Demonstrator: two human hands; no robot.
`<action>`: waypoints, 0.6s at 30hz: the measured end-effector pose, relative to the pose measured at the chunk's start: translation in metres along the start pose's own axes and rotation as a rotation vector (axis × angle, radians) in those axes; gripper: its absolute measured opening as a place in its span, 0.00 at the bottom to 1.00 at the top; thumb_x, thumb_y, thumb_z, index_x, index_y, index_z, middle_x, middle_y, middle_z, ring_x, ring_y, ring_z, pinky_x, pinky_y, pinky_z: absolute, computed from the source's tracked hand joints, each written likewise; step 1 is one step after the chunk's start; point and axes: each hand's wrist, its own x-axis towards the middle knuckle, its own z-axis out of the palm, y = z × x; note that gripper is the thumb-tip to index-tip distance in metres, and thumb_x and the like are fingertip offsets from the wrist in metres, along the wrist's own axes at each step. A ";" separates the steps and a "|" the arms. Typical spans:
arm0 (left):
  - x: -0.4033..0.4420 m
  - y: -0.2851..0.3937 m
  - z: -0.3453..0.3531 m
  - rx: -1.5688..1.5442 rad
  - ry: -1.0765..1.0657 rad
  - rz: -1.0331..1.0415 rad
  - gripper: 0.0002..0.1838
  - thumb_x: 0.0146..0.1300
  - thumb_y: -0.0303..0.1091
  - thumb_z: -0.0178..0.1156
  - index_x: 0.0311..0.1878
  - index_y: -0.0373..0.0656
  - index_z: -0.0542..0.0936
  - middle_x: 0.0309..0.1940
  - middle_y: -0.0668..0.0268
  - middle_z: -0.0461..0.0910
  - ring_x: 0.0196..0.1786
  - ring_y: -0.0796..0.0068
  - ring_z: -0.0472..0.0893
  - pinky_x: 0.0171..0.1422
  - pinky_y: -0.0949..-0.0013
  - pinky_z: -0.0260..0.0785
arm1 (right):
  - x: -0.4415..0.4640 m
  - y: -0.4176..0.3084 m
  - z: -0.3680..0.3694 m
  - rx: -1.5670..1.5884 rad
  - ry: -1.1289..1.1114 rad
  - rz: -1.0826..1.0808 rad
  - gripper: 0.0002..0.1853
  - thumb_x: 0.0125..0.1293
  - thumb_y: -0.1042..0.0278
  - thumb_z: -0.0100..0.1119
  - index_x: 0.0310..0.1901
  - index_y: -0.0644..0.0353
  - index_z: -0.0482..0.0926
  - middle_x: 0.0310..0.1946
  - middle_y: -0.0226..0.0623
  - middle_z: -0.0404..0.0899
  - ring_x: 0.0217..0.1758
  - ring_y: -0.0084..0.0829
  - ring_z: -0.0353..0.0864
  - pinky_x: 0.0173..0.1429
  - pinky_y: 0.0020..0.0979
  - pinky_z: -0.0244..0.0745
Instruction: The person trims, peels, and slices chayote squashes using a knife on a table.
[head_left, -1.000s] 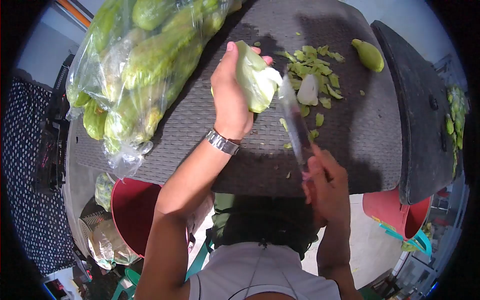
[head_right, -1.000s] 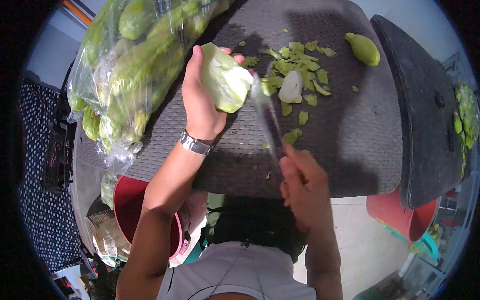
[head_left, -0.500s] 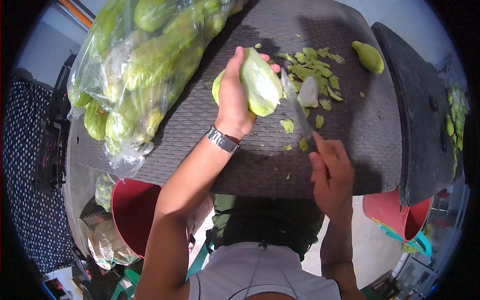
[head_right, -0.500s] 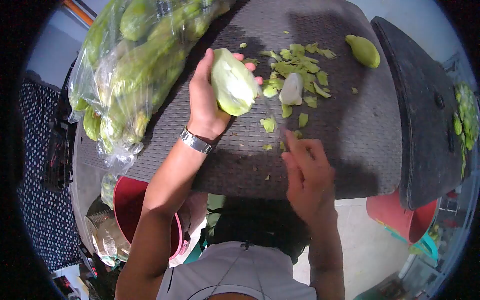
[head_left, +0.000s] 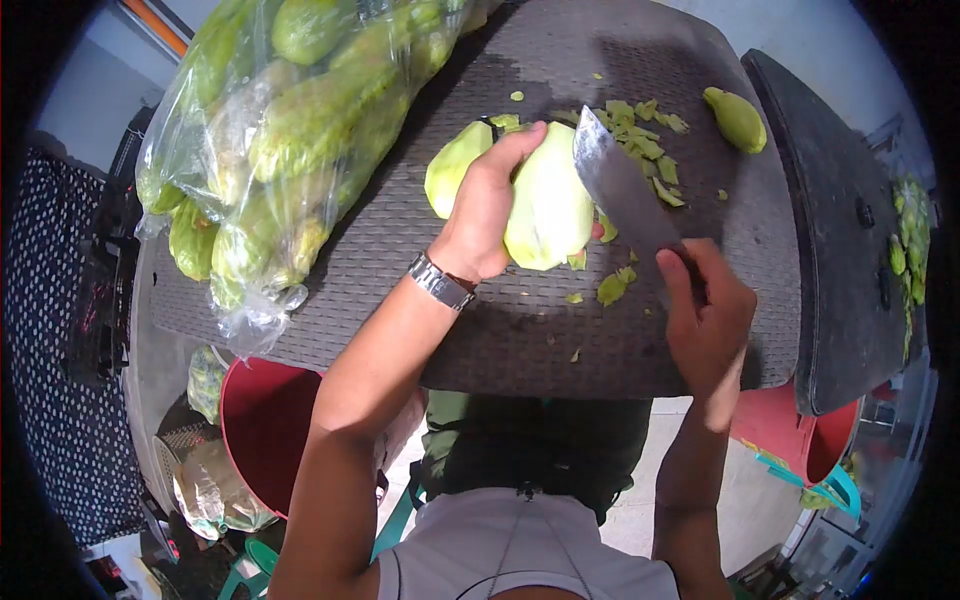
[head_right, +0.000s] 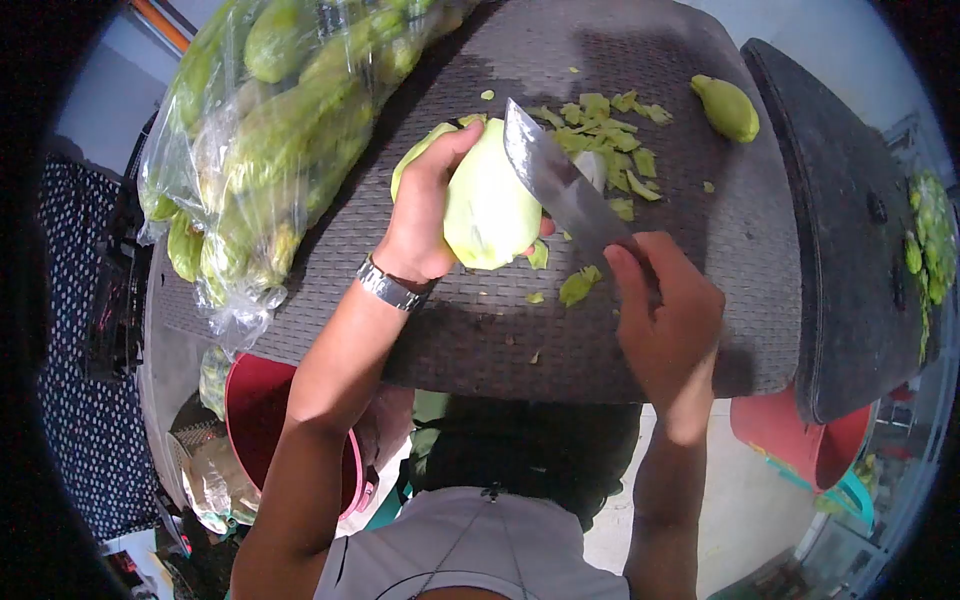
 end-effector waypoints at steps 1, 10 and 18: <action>0.001 -0.001 -0.001 -0.010 -0.033 -0.008 0.33 0.78 0.58 0.48 0.67 0.37 0.75 0.57 0.45 0.84 0.46 0.31 0.88 0.42 0.42 0.87 | 0.001 0.002 0.002 -0.005 -0.004 -0.010 0.05 0.74 0.69 0.66 0.44 0.62 0.84 0.31 0.45 0.86 0.32 0.38 0.88 0.38 0.33 0.77; 0.001 -0.004 -0.007 -0.077 -0.124 -0.109 0.34 0.78 0.59 0.47 0.69 0.36 0.74 0.56 0.45 0.84 0.46 0.29 0.87 0.42 0.42 0.86 | 0.003 0.005 0.005 -0.085 -0.045 -0.049 0.05 0.74 0.69 0.66 0.43 0.61 0.83 0.33 0.47 0.86 0.35 0.49 0.88 0.37 0.39 0.78; -0.002 -0.003 -0.001 -0.065 -0.046 -0.109 0.32 0.79 0.57 0.49 0.64 0.34 0.77 0.53 0.45 0.86 0.45 0.36 0.89 0.42 0.44 0.86 | 0.006 0.003 -0.012 -0.020 -0.180 0.032 0.06 0.73 0.69 0.67 0.42 0.62 0.82 0.24 0.47 0.80 0.25 0.39 0.83 0.32 0.36 0.72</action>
